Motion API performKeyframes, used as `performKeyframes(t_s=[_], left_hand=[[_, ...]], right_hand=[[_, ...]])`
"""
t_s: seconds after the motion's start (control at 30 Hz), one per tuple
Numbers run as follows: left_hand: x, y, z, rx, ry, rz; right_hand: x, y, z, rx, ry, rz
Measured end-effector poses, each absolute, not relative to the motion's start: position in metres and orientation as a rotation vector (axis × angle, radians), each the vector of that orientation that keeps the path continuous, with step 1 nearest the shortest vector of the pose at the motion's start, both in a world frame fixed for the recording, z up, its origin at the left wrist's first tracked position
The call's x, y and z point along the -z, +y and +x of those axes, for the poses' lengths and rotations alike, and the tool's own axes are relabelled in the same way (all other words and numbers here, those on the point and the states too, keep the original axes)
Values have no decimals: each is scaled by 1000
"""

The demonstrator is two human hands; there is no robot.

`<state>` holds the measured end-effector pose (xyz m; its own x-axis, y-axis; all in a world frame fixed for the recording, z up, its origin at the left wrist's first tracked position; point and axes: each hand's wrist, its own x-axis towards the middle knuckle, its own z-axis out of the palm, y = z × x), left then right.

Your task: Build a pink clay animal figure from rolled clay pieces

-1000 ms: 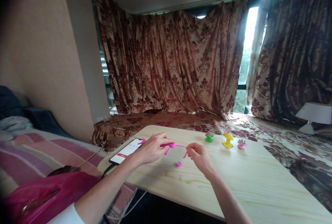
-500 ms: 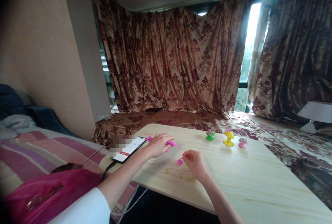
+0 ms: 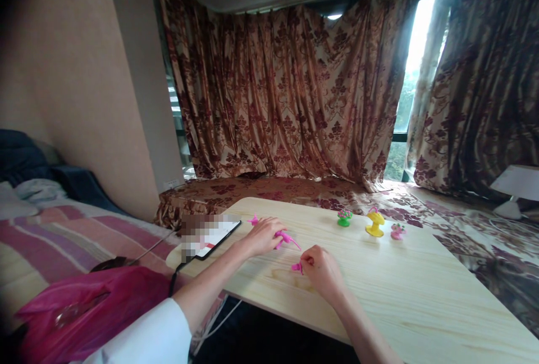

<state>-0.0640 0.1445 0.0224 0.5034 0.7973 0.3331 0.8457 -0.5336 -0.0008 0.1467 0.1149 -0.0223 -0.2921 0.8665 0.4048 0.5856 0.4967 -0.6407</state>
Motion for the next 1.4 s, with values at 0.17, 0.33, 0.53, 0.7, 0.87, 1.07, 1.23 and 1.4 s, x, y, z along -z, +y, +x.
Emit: performKeyframes(t_s=[0.17, 0.33, 0.53, 0.7, 0.87, 1.07, 1.23, 1.4], left_hand=[[-23, 144, -66, 449, -1445, -2584], [-27, 144, -69, 457, -1502, -2592], [-32, 146, -72, 544, -1553, -2676], [-44, 143, -80, 842, -1620, -2771], [-66, 128, -80, 1242, -1620, -2971], [-81, 108, -65, 1560, -1516, -3156], [-85, 102, -57, 1664, -1449, -3224], [-91, 96, -54, 1641, -1426, -3263]], right_hand=[[29, 120, 149, -514, -1992, -1182], [29, 120, 152, -595, -1988, -1132], [25, 121, 152, -663, -1894, -1078], [17, 125, 162, -756, -1733, -1041], [-11, 117, 164, -932, -1582, -976], [-40, 97, 141, -1181, -1518, -802], [-43, 96, 136, -1286, -1481, -738], [-44, 98, 139, -1318, -1461, -725]])
